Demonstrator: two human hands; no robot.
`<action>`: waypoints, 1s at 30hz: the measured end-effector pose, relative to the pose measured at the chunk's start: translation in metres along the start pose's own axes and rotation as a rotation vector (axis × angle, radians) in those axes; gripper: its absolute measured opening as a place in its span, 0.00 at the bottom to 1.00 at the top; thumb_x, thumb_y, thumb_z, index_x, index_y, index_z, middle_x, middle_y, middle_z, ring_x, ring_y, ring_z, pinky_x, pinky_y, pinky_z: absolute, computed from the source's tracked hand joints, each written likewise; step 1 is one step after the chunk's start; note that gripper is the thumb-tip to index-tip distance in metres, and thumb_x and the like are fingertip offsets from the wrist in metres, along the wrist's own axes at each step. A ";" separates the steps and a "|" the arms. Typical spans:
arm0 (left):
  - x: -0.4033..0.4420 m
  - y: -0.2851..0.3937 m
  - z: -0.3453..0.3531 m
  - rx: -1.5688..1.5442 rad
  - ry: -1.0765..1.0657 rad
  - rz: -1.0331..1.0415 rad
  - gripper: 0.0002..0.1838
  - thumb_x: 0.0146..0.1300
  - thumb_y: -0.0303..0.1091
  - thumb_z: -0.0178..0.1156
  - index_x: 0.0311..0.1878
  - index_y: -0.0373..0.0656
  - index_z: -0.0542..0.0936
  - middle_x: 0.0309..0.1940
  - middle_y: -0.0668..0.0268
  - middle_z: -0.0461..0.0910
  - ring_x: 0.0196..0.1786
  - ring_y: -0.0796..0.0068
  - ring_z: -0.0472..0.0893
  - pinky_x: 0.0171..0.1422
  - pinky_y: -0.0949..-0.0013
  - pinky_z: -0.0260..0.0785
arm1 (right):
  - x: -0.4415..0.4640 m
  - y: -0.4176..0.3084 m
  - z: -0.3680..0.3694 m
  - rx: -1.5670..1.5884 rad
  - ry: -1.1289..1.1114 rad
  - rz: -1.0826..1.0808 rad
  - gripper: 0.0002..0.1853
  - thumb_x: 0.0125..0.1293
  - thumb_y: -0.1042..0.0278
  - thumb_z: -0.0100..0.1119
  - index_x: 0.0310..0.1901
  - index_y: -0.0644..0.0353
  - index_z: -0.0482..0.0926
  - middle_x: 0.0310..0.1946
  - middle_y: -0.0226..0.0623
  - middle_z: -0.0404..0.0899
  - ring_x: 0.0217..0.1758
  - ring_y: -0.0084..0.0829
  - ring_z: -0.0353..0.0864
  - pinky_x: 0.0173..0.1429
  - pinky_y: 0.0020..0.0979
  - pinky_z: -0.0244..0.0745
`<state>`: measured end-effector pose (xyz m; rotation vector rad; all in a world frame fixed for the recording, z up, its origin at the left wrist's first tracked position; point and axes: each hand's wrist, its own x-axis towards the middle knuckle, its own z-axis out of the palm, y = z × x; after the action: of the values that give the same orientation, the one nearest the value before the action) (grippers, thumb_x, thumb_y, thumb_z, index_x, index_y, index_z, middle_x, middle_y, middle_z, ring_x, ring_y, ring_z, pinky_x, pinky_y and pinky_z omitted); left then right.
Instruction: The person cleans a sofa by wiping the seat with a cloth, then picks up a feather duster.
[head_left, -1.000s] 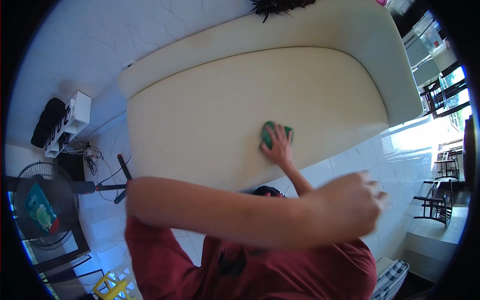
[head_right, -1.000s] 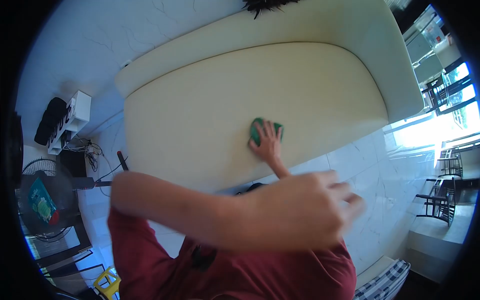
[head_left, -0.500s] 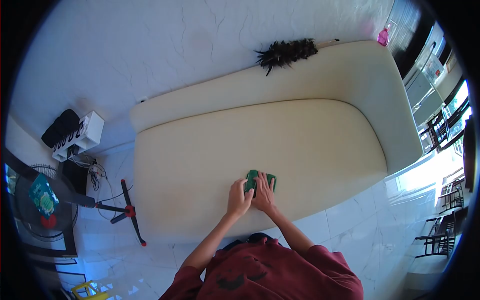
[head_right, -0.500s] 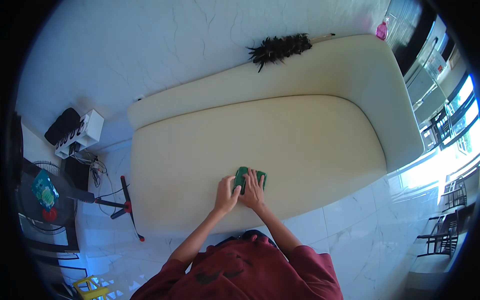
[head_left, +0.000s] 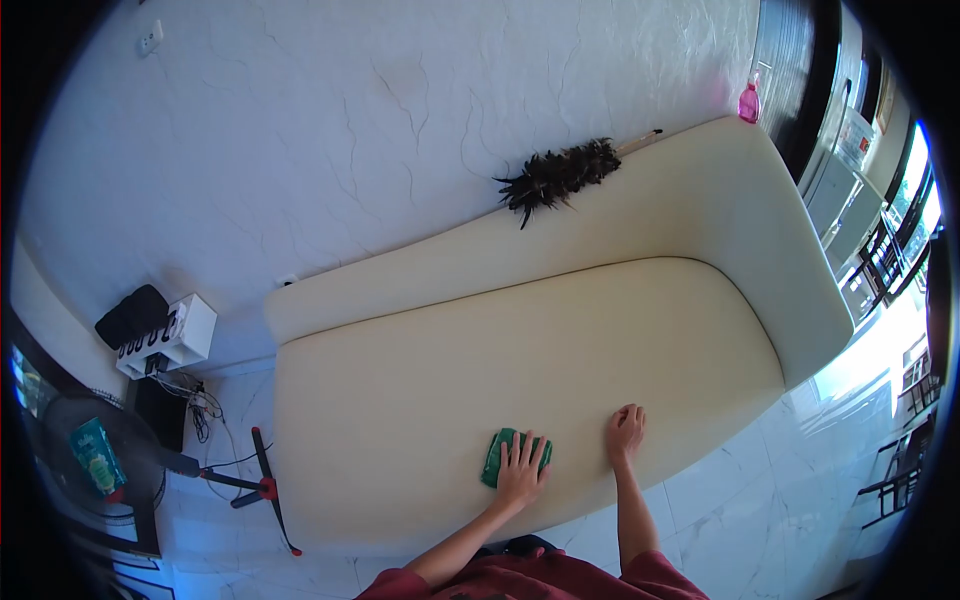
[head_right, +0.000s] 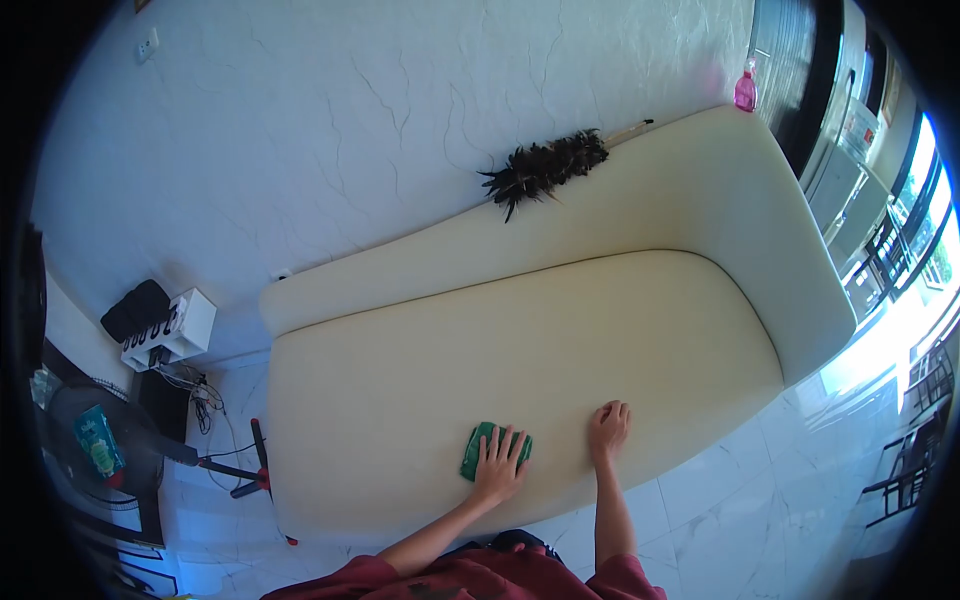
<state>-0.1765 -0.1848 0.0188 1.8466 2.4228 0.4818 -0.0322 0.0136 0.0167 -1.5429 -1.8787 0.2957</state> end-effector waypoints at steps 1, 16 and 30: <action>-0.011 0.002 -0.003 0.013 -0.009 0.032 0.34 0.69 0.53 0.46 0.75 0.52 0.56 0.75 0.56 0.52 0.76 0.48 0.52 0.77 0.40 0.40 | -0.002 0.000 -0.001 0.001 -0.003 0.003 0.03 0.60 0.73 0.51 0.35 0.59 0.72 0.36 0.42 0.73 0.42 0.45 0.72 0.47 0.44 0.69; 0.121 -0.059 -0.014 0.016 0.124 -0.089 0.31 0.68 0.51 0.48 0.73 0.57 0.61 0.75 0.58 0.54 0.75 0.37 0.49 0.75 0.35 0.40 | -0.006 -0.002 -0.004 -0.003 -0.004 -0.053 0.03 0.61 0.73 0.50 0.35 0.60 0.72 0.34 0.41 0.72 0.41 0.45 0.71 0.46 0.44 0.67; 0.083 -0.021 0.000 -0.185 0.057 0.208 0.25 0.70 0.51 0.47 0.68 0.61 0.69 0.75 0.60 0.55 0.76 0.42 0.48 0.76 0.36 0.39 | -0.004 0.006 0.005 -0.063 -0.015 -0.059 0.05 0.61 0.72 0.47 0.37 0.60 0.71 0.37 0.43 0.70 0.44 0.47 0.70 0.48 0.47 0.65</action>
<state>-0.2193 -0.1113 0.0246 2.0370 2.1429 0.7538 -0.0302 0.0125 0.0082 -1.5278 -1.9583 0.2237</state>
